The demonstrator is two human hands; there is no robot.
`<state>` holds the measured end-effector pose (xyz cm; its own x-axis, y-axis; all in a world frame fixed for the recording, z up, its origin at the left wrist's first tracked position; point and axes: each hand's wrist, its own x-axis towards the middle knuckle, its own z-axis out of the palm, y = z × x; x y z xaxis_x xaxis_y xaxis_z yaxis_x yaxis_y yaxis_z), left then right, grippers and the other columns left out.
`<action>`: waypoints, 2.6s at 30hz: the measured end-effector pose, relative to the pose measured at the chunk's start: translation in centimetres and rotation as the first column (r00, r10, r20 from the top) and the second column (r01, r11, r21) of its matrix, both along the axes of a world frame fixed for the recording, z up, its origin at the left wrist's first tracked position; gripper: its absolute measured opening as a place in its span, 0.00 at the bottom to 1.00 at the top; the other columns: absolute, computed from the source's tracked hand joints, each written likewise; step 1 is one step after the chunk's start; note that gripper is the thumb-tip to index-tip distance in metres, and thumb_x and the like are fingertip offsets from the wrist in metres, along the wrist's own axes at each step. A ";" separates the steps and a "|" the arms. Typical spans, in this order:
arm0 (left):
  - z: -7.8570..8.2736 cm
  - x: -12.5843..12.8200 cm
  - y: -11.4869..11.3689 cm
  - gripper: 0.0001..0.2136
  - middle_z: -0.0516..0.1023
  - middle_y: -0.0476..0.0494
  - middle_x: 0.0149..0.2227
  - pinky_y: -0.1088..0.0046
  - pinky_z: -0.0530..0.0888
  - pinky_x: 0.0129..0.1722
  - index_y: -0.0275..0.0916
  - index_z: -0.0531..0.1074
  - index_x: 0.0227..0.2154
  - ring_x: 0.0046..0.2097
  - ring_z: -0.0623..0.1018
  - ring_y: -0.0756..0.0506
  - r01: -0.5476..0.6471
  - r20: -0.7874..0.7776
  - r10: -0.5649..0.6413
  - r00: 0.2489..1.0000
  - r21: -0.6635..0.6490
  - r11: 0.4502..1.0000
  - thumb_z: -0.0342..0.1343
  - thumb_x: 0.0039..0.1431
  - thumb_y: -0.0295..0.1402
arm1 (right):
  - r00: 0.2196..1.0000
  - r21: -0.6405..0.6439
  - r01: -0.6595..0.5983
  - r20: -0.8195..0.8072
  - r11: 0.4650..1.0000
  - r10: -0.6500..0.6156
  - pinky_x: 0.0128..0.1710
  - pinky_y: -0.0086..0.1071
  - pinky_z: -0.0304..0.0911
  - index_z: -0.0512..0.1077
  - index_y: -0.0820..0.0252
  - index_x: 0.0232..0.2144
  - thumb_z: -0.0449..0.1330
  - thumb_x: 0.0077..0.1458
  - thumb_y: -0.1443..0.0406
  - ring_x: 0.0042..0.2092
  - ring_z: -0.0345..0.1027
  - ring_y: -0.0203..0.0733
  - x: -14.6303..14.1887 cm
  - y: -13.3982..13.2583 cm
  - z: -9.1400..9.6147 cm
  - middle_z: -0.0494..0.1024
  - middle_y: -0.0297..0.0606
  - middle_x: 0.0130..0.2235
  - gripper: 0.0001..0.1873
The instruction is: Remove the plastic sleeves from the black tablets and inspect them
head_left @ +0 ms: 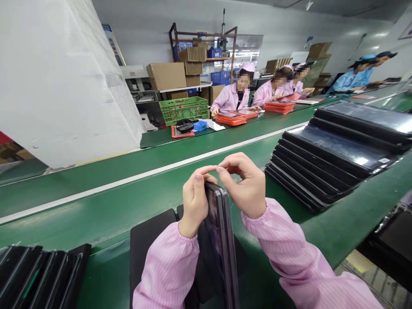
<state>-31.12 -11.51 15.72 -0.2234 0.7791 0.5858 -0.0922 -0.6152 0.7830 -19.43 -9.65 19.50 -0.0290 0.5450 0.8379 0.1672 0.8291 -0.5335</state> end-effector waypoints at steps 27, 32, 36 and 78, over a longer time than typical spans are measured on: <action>-0.3 -1.1 1.3 0.26 0.74 0.47 0.23 0.73 0.68 0.27 0.40 0.74 0.24 0.25 0.72 0.49 -0.156 -0.007 0.157 0.988 -0.100 0.983 0.46 0.67 0.54 | 0.626 0.403 -0.186 0.751 0.896 -0.208 0.41 0.34 0.70 0.72 0.62 0.34 0.52 0.66 0.74 0.38 0.68 0.41 3.7 -3.6 3.0 0.77 0.42 0.37 0.11; -0.2 -1.1 1.2 0.26 0.74 0.48 0.22 0.73 0.68 0.27 0.40 0.74 0.23 0.25 0.72 0.49 -0.145 -0.004 0.145 0.989 -0.100 0.984 0.46 0.67 0.54 | 0.587 0.451 -0.159 0.758 0.878 -0.284 0.39 0.36 0.70 0.72 0.63 0.35 0.51 0.65 0.76 0.38 0.69 0.42 3.7 -3.7 2.7 0.77 0.43 0.38 0.11; -0.1 -1.1 1.3 0.26 0.75 0.48 0.23 0.73 0.69 0.28 0.40 0.74 0.23 0.25 0.72 0.49 -0.148 -0.005 0.148 0.989 -0.092 0.985 0.46 0.66 0.54 | 0.568 0.479 -0.142 0.756 0.866 -0.325 0.39 0.38 0.71 0.73 0.64 0.35 0.51 0.65 0.75 0.39 0.71 0.44 3.6 -4.1 2.6 0.77 0.44 0.39 0.12; -0.1 -0.7 0.2 0.24 0.84 0.41 0.35 0.68 0.72 0.41 0.40 0.65 0.22 0.40 0.81 0.43 -0.138 -0.061 0.134 0.989 -0.059 0.989 0.44 0.68 0.51 | 0.824 -0.677 -0.515 -0.224 0.525 0.520 0.57 0.42 0.65 0.59 0.52 0.67 0.61 0.60 0.47 0.59 0.67 0.51 3.1 -10.1 -9.1 0.73 0.41 0.58 0.37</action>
